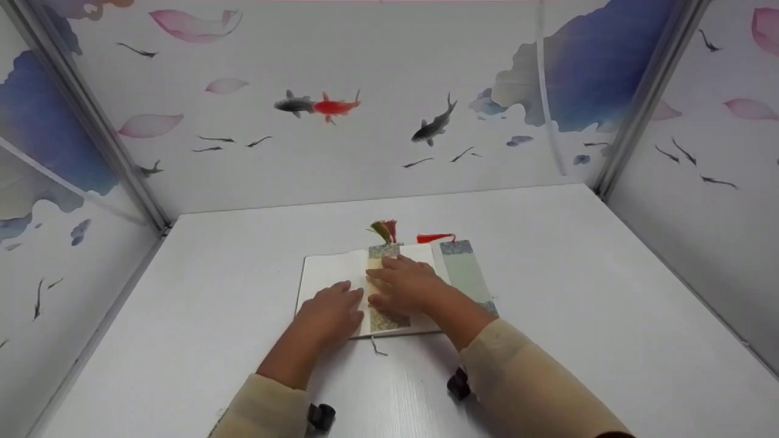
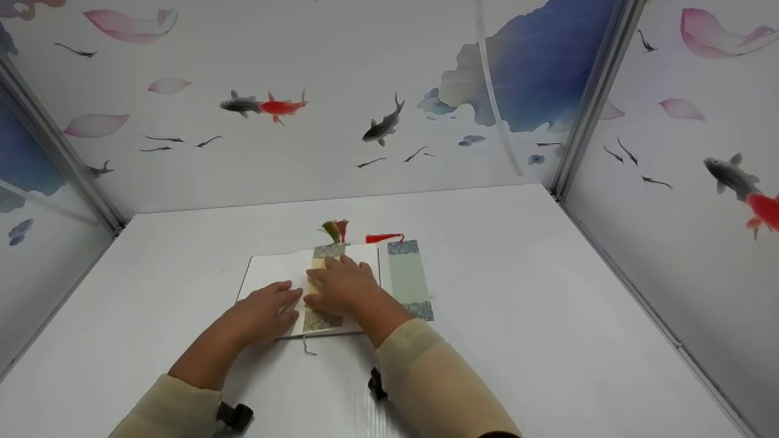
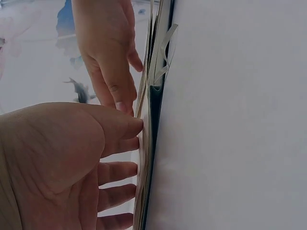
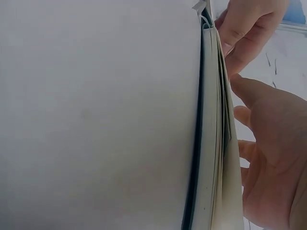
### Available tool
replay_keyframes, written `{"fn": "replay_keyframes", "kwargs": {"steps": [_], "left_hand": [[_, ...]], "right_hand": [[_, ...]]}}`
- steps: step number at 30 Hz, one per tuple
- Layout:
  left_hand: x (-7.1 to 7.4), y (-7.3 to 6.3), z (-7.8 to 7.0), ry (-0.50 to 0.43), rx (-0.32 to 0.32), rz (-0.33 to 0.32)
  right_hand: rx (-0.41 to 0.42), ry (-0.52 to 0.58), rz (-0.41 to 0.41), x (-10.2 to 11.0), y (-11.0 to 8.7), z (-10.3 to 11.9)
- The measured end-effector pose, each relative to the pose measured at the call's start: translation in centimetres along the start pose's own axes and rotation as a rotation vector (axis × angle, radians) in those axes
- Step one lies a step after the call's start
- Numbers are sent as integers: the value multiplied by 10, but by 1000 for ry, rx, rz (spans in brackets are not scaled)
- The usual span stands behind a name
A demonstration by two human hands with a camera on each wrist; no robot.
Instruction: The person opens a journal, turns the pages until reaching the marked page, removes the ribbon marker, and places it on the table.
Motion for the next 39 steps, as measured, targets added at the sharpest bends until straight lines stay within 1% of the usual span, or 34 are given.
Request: {"fn": "replay_keyframes", "kwargs": {"steps": [4, 9, 13, 17, 19, 23, 27, 32, 35, 39], "left_hand": [[0, -1, 1, 1, -1, 2], [1, 0, 1, -10, -2, 1], [2, 0, -1, 0, -1, 10], [1, 1, -2, 14, 3, 30], [1, 1, -3, 20, 7, 33], [-1, 1, -3, 30, 12, 39], [-2, 1, -3, 39, -3, 47], [-1, -1, -3, 33, -24, 36], [0, -1, -2, 22, -31, 27], [0, -1, -1, 21, -43, 23]], "right_hand": [[1, -37, 26, -3, 1, -4], [-8, -62, 23, 2, -2, -12], [-39, -41, -3, 7, -5, -24], [-96, 0, -30, 12, -9, -37], [-127, 27, -45, 14, -11, -43], [-196, 123, -94, 18, -15, -53], [-268, 208, -140, 21, -18, -61], [-360, 315, -158, 22, -24, -72], [-393, 380, -165, 23, -27, -79], [-398, 425, -204, 28, -30, -88]]}}
Point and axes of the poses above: each hand's wrist, its own y-axis towards the middle knuckle, its own x-axis out of the back of the hand, z = x × y, the point moved 9 cm from there along y, towards the middle knuckle, and after that the axes turned 8 degrees about y, right-handed, at the moved point
